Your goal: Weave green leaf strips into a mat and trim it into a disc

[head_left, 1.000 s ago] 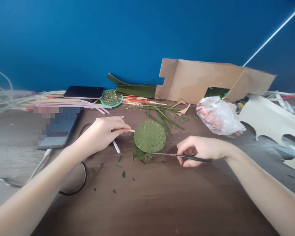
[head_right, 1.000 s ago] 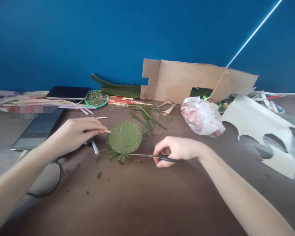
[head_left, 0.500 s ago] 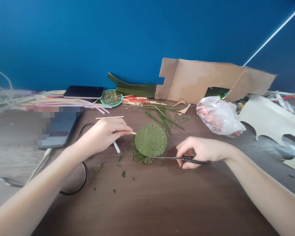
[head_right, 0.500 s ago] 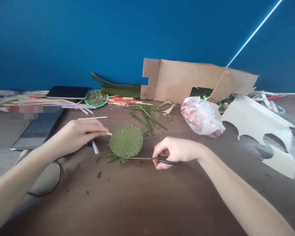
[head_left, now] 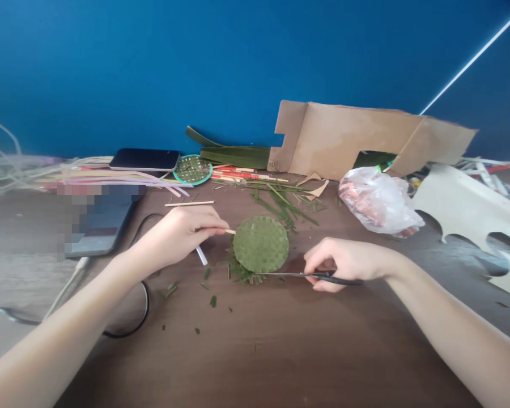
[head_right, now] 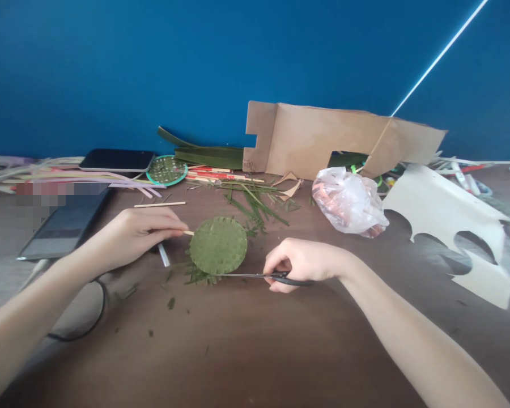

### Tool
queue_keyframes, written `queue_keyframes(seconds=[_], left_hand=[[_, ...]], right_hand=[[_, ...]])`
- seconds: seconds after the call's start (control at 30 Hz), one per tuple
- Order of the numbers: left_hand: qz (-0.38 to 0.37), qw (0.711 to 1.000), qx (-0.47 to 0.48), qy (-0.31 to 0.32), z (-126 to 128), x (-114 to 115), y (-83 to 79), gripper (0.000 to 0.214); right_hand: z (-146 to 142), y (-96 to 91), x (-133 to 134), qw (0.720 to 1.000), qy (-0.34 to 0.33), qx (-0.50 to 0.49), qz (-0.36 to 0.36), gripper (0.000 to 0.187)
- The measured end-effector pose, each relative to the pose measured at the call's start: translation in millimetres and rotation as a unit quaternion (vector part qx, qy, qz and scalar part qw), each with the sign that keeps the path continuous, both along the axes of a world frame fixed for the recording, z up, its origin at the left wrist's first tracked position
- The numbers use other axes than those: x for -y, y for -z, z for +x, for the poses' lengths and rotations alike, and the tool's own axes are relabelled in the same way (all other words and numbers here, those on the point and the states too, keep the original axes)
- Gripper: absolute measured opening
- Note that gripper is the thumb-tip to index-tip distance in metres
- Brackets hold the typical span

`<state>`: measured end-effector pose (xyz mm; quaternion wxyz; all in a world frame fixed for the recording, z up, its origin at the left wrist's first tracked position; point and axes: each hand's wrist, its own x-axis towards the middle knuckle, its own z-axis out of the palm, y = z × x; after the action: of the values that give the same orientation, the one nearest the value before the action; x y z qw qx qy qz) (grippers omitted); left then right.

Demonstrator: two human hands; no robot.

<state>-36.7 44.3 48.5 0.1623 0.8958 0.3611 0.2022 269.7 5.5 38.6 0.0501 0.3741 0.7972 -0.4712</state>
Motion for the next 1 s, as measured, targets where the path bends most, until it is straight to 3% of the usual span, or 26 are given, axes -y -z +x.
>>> queue_keyframes(seconds=[1.0], left_hand=[[0.010, 0.999, 0.005, -0.039, 2.8, 4.0, -2.7, 0.026]], right_hand=[[2.8, 2.6, -1.9, 0.999, 0.009, -0.018, 0.026, 0.020]])
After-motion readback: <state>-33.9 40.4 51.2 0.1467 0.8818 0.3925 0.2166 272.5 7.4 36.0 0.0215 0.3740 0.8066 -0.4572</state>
